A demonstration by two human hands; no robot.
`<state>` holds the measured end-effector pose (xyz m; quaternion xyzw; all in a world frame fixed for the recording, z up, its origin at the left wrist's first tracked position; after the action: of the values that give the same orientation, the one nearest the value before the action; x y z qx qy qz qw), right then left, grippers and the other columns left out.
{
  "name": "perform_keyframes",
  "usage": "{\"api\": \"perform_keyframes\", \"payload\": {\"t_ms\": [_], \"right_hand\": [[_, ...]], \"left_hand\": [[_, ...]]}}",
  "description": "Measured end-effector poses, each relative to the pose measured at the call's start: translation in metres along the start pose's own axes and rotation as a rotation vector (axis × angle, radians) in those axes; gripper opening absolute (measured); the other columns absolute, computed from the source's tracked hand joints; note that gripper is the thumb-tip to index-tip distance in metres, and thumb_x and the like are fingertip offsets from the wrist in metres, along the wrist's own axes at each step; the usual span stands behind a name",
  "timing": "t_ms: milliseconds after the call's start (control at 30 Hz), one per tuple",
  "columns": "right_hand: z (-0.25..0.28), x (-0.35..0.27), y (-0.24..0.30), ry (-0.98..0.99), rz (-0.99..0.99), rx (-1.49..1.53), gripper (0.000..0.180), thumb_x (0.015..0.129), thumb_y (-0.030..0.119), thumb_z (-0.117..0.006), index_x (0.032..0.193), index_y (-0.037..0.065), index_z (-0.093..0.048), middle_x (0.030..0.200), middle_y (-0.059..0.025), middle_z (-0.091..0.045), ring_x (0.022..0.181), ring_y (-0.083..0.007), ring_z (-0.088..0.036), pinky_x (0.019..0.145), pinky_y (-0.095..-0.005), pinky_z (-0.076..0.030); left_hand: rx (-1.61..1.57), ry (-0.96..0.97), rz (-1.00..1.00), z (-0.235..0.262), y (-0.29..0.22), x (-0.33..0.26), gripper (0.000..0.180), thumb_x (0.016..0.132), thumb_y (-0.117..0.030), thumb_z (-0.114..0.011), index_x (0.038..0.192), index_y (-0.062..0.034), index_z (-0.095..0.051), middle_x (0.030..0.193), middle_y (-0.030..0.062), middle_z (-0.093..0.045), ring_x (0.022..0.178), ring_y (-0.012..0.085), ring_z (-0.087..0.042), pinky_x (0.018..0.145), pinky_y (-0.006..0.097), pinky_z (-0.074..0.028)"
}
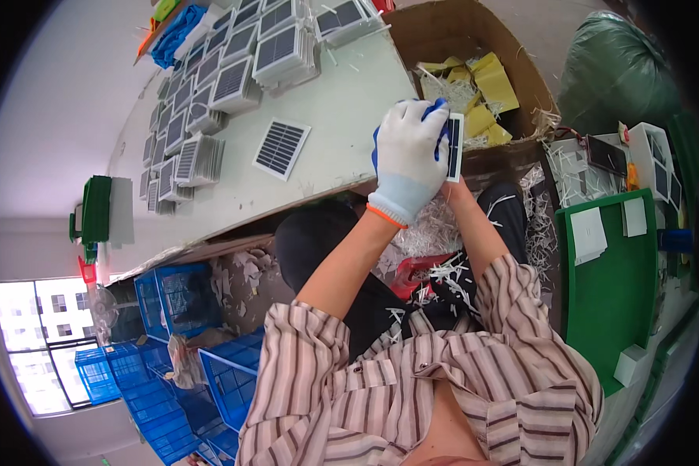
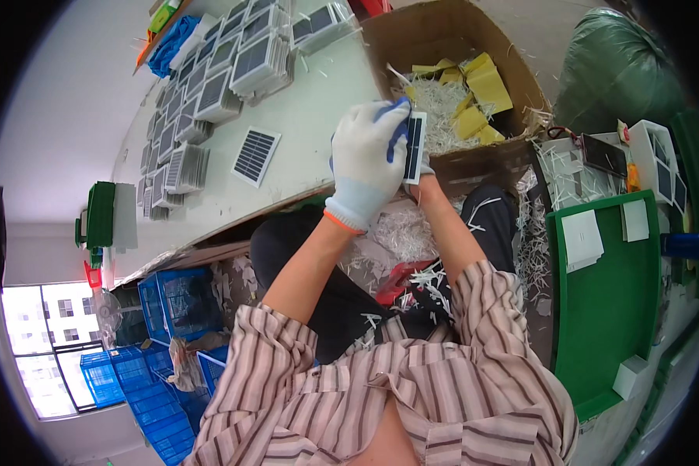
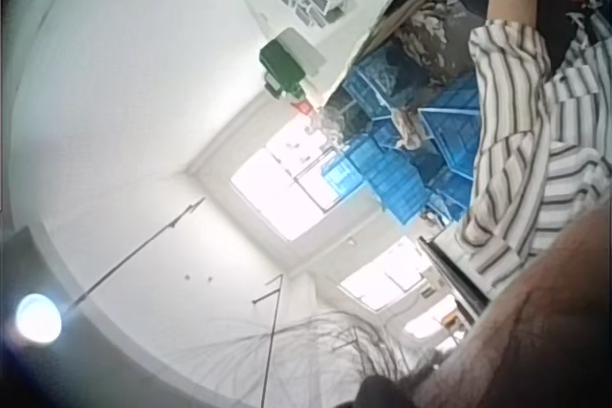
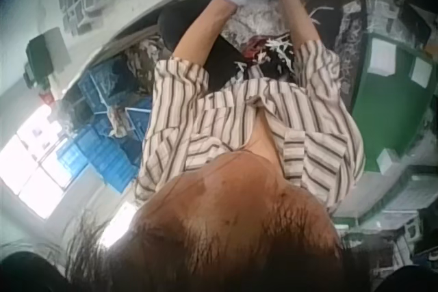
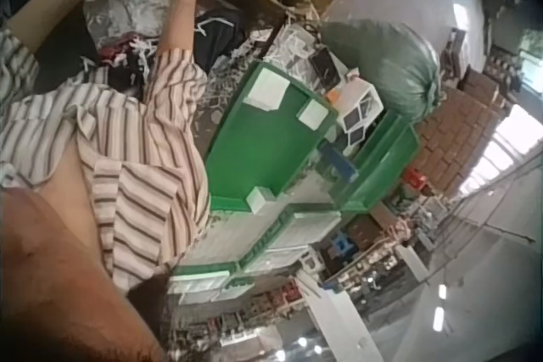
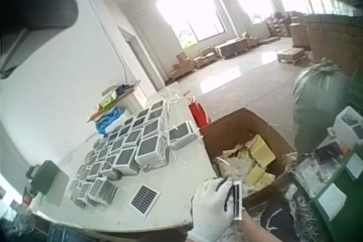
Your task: Trimming the excess plastic edges from small solar panels using a pair of pliers.
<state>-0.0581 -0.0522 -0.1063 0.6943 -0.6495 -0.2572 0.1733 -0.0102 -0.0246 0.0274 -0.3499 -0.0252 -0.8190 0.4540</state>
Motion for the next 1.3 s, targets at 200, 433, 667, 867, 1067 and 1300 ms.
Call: {"api": "perform_keyframes", "payload": {"t_ms": [200, 433, 667, 867, 1067, 1300], "right_hand": [[0.050, -0.013, 0.023, 0.138, 0.250, -0.539, 0.025, 0.080, 0.010, -0.066, 0.102, 0.000, -0.061, 0.084, -0.0028, -0.065, 0.072, -0.0082, -0.060, 0.067, -0.0235, -0.051], [0.028, -0.027, 0.048, 0.298, 0.159, -0.749, 0.016, 0.078, 0.012, -0.068, 0.086, 0.000, -0.063, 0.073, -0.0009, -0.063, 0.061, -0.0058, -0.054, 0.056, -0.0224, -0.045], [0.007, -0.102, 0.016, 0.528, 0.186, -0.943, 0.023, 0.070, 0.009, -0.072, 0.088, 0.001, -0.060, 0.067, -0.0073, -0.059, 0.064, -0.0066, -0.055, 0.061, -0.0253, -0.047], [0.025, -0.068, 0.026, -0.149, 0.580, -1.139, 0.034, 0.080, -0.001, -0.062, 0.111, 0.001, -0.048, 0.092, -0.0054, -0.062, 0.084, -0.0169, -0.061, 0.077, -0.0316, -0.050], [0.019, -0.011, 0.006, -0.103, 0.501, -0.789, 0.036, 0.079, 0.013, -0.066, 0.107, 0.006, -0.045, 0.092, -0.0106, -0.064, 0.080, -0.0218, -0.064, 0.070, -0.0322, -0.050], [0.076, 0.064, -0.024, -0.089, 0.353, -0.951, 0.024, 0.080, 0.005, -0.064, 0.102, 0.005, -0.055, 0.086, -0.0102, -0.064, 0.076, -0.0188, -0.063, 0.069, -0.0312, -0.050]], "left_hand": [[0.085, -0.066, 0.204, 0.021, 0.007, -0.002, 0.042, 0.067, -0.007, -0.067, 0.108, -0.0064, -0.061, 0.104, 0.0142, -0.058, 0.101, 0.0333, -0.053, 0.089, 0.041, -0.043], [0.079, -0.005, 0.083, 0.003, 0.008, 0.001, 0.032, 0.068, -0.004, -0.061, 0.100, -0.0041, -0.060, 0.098, 0.0123, -0.056, 0.097, 0.0316, -0.052, 0.085, 0.041, -0.042], [0.115, -0.037, 0.131, 0.002, 0.009, -0.003, 0.031, 0.069, -0.005, -0.061, 0.100, -0.0034, -0.060, 0.096, 0.0126, -0.056, 0.095, 0.0315, -0.051, 0.084, 0.041, -0.041], [0.155, -0.013, 0.137, 0.002, 0.006, -0.002, 0.035, 0.071, -0.009, -0.061, 0.105, -0.0024, -0.060, 0.097, 0.0136, -0.055, 0.097, 0.0310, -0.050, 0.085, 0.041, -0.041], [0.229, 0.046, 0.156, 0.003, 0.010, 0.004, 0.033, 0.071, -0.012, -0.062, 0.103, -0.0027, -0.061, 0.099, 0.0139, -0.056, 0.096, 0.0315, -0.050, 0.084, 0.041, -0.041], [0.104, 0.026, 0.083, -0.004, 0.015, 0.001, 0.036, 0.070, -0.009, -0.061, 0.106, -0.0029, -0.061, 0.101, 0.0139, -0.056, 0.097, 0.0319, -0.050, 0.085, 0.042, -0.041]]}}
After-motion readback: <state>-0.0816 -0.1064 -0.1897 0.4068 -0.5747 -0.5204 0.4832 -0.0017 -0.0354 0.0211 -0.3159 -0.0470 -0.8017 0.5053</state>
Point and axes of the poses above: each hand's wrist, its own x-axis towards the middle knuckle, its own z-axis out of the back of the hand, y = z × x, the point moved 5 cm from there along x, towards the middle knuckle
